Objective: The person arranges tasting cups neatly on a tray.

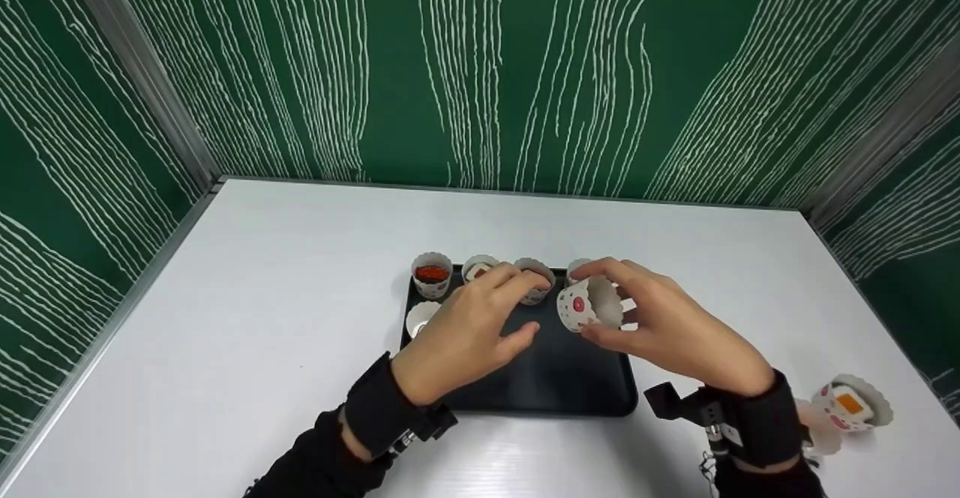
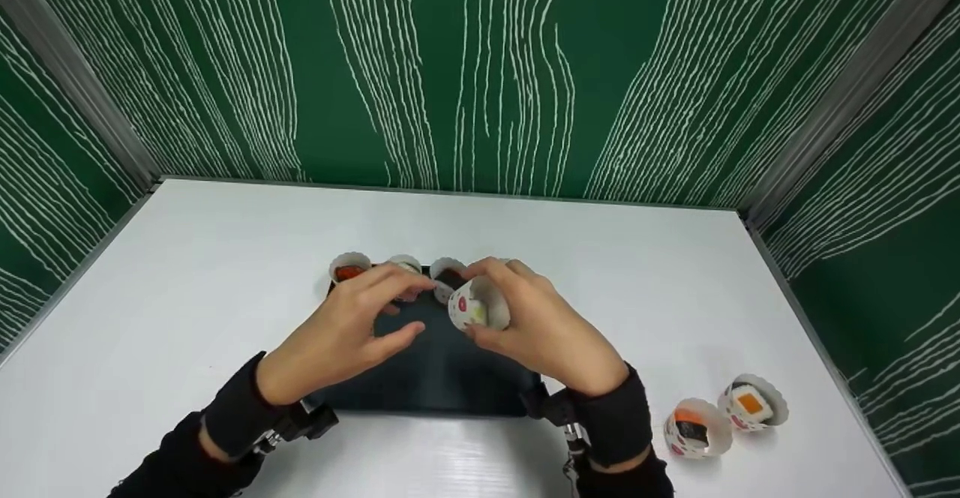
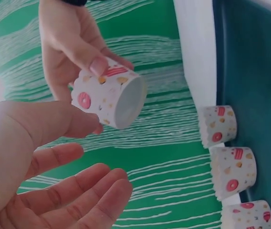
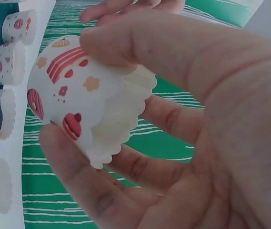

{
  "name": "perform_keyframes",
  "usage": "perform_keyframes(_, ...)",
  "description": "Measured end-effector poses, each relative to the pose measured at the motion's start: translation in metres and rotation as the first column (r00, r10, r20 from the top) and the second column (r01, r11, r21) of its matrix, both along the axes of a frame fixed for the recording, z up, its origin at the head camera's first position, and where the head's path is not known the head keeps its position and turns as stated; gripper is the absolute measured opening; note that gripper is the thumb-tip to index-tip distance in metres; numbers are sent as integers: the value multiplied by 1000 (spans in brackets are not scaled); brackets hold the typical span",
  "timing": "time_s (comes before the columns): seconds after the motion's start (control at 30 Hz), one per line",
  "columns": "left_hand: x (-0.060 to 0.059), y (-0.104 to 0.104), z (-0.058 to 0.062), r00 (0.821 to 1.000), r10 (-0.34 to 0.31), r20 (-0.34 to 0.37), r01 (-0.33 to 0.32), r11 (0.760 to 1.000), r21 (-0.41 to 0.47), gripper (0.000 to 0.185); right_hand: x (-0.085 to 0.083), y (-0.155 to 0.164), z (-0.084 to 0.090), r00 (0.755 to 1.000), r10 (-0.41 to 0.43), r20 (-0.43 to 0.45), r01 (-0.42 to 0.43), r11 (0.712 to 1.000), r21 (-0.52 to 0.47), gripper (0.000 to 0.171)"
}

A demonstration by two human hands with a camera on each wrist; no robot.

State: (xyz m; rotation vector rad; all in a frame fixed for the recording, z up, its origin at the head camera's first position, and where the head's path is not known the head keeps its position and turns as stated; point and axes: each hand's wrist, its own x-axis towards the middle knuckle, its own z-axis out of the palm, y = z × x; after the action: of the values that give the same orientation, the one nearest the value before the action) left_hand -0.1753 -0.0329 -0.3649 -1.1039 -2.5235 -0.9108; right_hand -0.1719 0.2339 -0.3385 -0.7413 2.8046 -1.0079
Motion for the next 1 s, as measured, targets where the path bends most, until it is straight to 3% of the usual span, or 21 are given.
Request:
perform_keyframes(0.4, -1, 5, -14, 999, -33, 4, 32, 997, 76, 36, 2, -13, -8, 999, 34, -34, -33, 999, 20, 54)
perform_keyframes(0.67, -1, 5, -19, 1000, -17, 7, 17, 995, 102, 30, 1, -20, -13, 997, 68, -41, -67, 998, 21, 55)
perform_keyframes(1.0, -5, 4, -19, 1000, -14, 7, 13, 997, 74, 39, -2, -22, -17, 993, 84, -87, -81, 996, 42, 68)
